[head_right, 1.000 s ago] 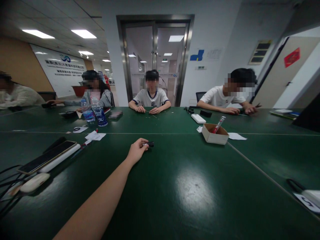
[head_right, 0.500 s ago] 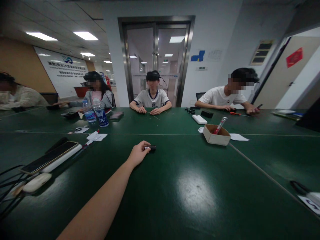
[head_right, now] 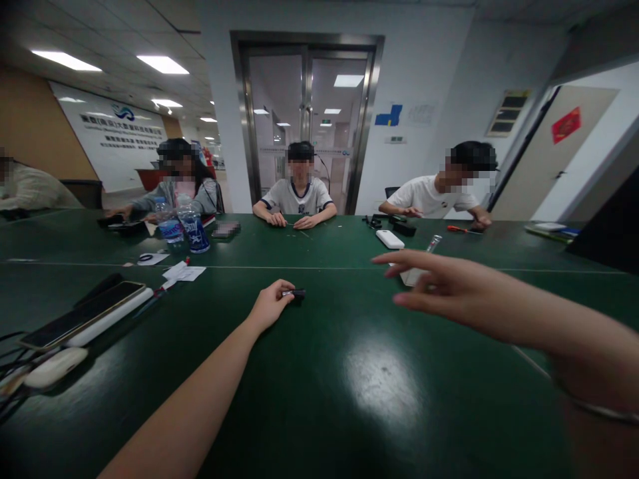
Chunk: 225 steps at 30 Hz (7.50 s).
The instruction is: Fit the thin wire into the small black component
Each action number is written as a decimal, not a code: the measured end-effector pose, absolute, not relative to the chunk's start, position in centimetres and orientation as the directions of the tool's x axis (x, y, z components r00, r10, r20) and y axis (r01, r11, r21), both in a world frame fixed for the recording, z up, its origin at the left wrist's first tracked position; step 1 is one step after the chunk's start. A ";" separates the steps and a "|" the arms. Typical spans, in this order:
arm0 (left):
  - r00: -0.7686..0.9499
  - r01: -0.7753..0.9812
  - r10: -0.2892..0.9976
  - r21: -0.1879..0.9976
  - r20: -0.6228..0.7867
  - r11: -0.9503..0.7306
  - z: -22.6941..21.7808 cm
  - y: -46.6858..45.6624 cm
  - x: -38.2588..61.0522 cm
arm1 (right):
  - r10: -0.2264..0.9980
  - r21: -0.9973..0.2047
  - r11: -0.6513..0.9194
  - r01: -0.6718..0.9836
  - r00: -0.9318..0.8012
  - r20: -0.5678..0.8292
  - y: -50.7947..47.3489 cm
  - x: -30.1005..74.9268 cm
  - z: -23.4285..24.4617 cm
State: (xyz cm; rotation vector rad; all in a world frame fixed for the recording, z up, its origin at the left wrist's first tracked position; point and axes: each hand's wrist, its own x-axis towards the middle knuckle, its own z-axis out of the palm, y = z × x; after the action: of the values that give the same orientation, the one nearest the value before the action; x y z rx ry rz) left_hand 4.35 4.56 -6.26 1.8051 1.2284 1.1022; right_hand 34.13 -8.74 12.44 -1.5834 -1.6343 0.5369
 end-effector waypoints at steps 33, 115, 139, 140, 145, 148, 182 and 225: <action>0.062 -0.133 0.994 0.988 0.087 -0.078 -5.9 6.0 4.0 | 0.972 -0.915 -0.038 -0.402 -0.229 0.060 5.9 21.2 -6.0; 0.126 0.083 0.969 0.971 0.213 -0.224 -6.7 5.4 4.5 | 0.972 -0.942 -0.063 -0.330 -0.234 0.017 5.8 21.0 -6.1; 0.165 0.104 0.963 0.967 0.215 -0.233 -6.4 5.5 4.5 | 0.968 -0.945 -0.073 -0.320 -0.249 0.010 5.9 20.9 -6.1; 0.176 0.105 0.961 0.966 0.214 -0.235 -6.4 5.5 4.5 | 0.968 -0.945 -0.074 -0.317 -0.251 0.008 5.9 20.9 -6.1; 0.139 0.108 0.971 0.971 0.196 -0.212 -6.3 5.5 4.5 | 0.968 -0.942 -0.076 -0.326 -0.251 0.009 6.0 20.9 -6.2; 0.160 0.118 0.969 0.971 0.186 -0.206 -6.3 5.5 4.4 | 0.967 -0.946 -0.075 -0.316 -0.253 0.008 6.0 20.9 -6.2; 0.152 0.196 0.954 0.938 0.260 -0.287 -6.5 5.4 4.3 | 0.966 -0.942 -0.091 -0.322 -0.259 -0.005 6.0 20.9 -6.0; 0.169 0.161 0.961 0.956 0.219 -0.246 -6.4 5.4 4.6 | 0.970 -0.938 -0.083 -0.338 -0.243 0.002 6.0 20.9 -6.0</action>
State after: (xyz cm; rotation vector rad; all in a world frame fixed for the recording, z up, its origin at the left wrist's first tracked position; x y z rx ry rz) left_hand 4.61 5.36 -6.38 1.5861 1.1046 1.1732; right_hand 20.88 6.04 -6.04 -0.8461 -1.0871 1.5604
